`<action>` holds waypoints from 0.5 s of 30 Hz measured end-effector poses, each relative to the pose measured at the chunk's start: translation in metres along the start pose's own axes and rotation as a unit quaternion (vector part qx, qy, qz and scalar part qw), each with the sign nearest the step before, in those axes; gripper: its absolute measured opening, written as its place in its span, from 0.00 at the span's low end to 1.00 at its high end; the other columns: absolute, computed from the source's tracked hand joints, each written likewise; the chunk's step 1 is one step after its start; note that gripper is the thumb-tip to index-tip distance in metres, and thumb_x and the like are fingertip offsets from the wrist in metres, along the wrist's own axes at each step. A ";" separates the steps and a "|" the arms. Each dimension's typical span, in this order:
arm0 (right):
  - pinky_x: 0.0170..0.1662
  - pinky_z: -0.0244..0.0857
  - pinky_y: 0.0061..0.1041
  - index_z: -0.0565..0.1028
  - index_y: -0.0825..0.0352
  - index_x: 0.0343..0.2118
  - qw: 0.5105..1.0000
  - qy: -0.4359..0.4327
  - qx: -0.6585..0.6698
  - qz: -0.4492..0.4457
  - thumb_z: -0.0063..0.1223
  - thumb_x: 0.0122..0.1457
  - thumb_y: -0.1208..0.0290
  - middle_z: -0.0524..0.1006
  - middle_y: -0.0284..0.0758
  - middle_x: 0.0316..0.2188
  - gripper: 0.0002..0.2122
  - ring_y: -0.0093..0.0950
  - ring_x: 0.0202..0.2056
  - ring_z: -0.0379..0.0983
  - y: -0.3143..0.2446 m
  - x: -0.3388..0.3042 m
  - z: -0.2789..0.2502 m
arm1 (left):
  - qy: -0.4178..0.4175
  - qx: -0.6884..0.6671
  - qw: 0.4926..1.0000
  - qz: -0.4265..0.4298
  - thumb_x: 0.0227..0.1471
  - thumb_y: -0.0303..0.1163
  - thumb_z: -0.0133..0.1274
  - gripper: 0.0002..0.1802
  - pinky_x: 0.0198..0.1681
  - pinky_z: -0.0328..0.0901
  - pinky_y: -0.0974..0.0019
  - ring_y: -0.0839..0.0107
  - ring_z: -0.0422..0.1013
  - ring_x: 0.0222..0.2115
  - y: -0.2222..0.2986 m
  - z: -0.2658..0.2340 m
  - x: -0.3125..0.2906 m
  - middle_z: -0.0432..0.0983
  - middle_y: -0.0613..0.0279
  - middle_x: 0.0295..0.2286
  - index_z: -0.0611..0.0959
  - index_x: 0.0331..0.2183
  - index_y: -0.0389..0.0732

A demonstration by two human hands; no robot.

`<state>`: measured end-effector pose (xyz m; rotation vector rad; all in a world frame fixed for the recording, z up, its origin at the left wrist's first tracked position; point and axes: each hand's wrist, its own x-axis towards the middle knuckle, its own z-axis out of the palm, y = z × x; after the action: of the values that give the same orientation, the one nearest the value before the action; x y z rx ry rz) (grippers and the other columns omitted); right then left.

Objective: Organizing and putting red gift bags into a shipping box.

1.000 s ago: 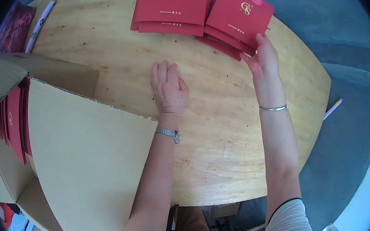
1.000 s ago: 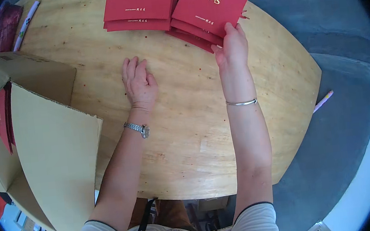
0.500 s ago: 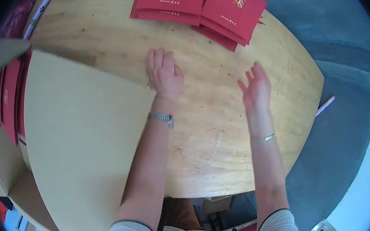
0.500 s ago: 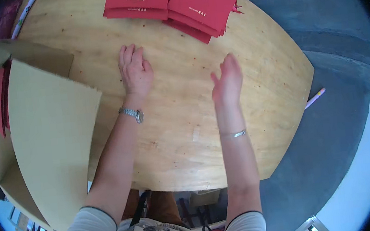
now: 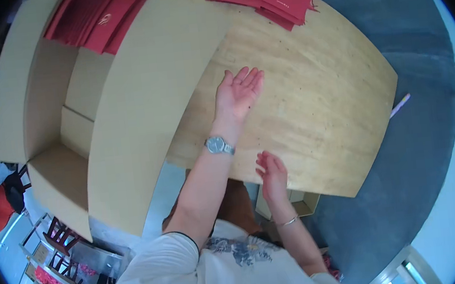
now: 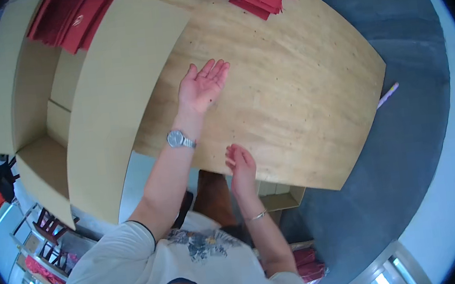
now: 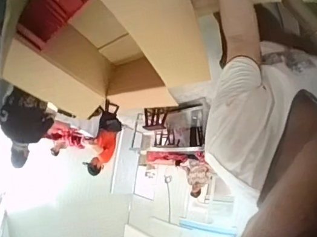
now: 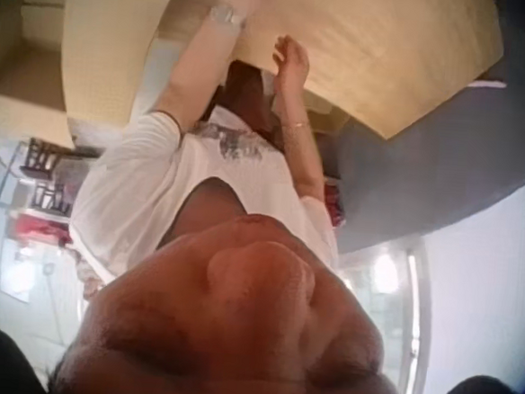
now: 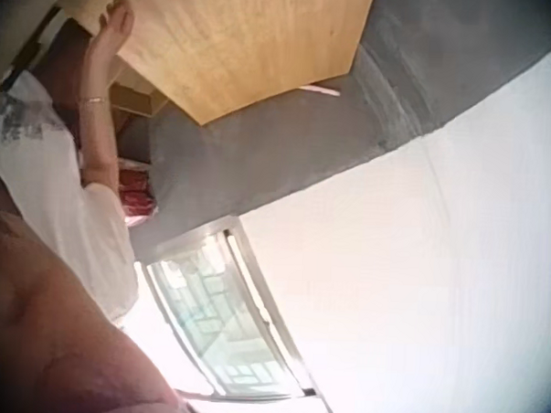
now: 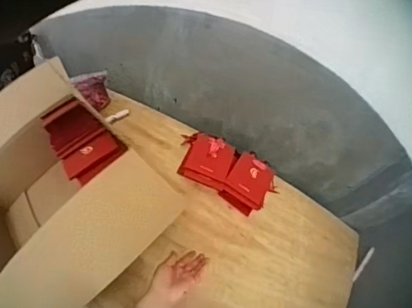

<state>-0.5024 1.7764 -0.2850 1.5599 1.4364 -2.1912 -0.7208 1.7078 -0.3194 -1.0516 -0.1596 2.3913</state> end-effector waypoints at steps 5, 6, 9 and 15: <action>0.42 0.63 0.22 0.70 0.67 0.46 0.962 -0.212 -0.077 -0.151 0.39 0.65 0.62 0.75 0.35 0.41 0.15 0.23 0.40 0.70 -0.047 -0.058 0.031 | -0.136 -0.017 0.990 0.015 0.59 0.54 0.31 0.34 0.55 0.57 0.48 0.46 0.54 0.55 -0.015 0.025 -0.124 0.59 0.41 0.51 0.63 0.50 0.30; 0.42 0.63 0.21 0.71 0.68 0.45 0.946 -0.255 -0.089 -0.180 0.38 0.65 0.61 0.76 0.35 0.40 0.16 0.22 0.40 0.70 -0.057 -0.074 0.040 | -0.143 -0.013 0.989 0.023 0.59 0.54 0.31 0.34 0.55 0.57 0.48 0.46 0.54 0.55 -0.013 0.030 -0.148 0.59 0.41 0.51 0.63 0.50 0.30; 0.39 0.62 0.18 0.73 0.70 0.39 0.881 -0.329 -0.186 -0.285 0.42 0.64 0.64 0.76 0.33 0.35 0.13 0.18 0.36 0.69 -0.071 -0.141 0.069 | -0.208 0.019 0.976 0.066 0.59 0.55 0.30 0.34 0.55 0.57 0.49 0.46 0.57 0.54 -0.002 0.042 -0.219 0.61 0.42 0.50 0.63 0.50 0.31; 0.30 0.59 0.16 0.72 0.72 0.28 0.825 -0.426 -0.235 -0.287 0.49 0.59 0.71 0.71 0.25 0.22 0.09 0.11 0.27 0.62 -0.032 -0.227 0.112 | -0.258 0.263 0.883 0.289 0.60 0.53 0.31 0.31 0.53 0.61 0.56 0.54 0.66 0.47 0.025 0.023 -0.357 0.68 0.47 0.46 0.67 0.50 0.35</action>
<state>-0.4898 1.6185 -0.0846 -0.0862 1.9625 -2.0446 -0.5462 1.5095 -0.0775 -0.1923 0.6818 2.9359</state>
